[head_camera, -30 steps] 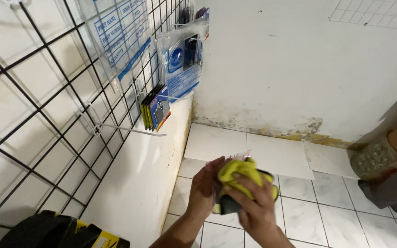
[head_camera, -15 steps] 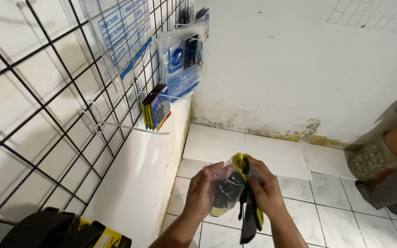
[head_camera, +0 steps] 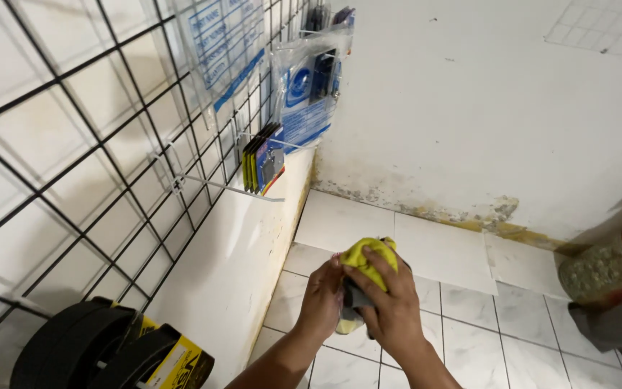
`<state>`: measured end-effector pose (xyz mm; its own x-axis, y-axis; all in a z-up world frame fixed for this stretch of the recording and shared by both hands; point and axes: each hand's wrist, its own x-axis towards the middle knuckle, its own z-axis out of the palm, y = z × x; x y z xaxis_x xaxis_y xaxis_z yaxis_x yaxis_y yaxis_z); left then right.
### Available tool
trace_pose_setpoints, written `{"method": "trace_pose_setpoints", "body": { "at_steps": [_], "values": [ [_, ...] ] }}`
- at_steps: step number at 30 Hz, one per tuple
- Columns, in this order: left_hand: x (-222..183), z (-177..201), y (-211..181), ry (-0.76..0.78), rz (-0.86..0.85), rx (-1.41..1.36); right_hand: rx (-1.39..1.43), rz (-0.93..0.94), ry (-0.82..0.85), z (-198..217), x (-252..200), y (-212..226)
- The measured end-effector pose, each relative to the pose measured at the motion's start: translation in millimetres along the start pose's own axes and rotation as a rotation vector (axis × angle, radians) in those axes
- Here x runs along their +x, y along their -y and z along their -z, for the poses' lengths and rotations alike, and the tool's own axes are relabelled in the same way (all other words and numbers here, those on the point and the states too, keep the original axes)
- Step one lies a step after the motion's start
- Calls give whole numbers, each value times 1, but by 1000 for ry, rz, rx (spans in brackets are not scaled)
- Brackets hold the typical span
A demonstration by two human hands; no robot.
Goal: Wiping down a packaged motorcycle handle grip with a cleaning cloth.
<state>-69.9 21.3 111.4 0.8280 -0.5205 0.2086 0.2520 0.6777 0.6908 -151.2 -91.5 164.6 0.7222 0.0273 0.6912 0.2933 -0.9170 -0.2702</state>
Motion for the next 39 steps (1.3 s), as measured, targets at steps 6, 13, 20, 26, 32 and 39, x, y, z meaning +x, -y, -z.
{"method": "trace_pose_setpoints", "body": {
  "at_steps": [6,13,20,26,32,39],
  "values": [
    [2,2,-24,51,1,77,404,-358,-11,-3,4,-20],
    [11,45,-32,-143,236,-161,630,-1066,34,-57,-53,-134],
    [16,32,-38,-131,213,-96,1302,-860,-330,-14,-17,-58],
    [14,9,-35,-151,117,285,825,-89,-141,-27,-15,-44],
    [20,21,-22,-163,-36,524,796,-415,-318,-45,-5,-67],
    [27,17,-30,-74,2,326,874,-595,-497,-35,16,-74]
  ]
}}
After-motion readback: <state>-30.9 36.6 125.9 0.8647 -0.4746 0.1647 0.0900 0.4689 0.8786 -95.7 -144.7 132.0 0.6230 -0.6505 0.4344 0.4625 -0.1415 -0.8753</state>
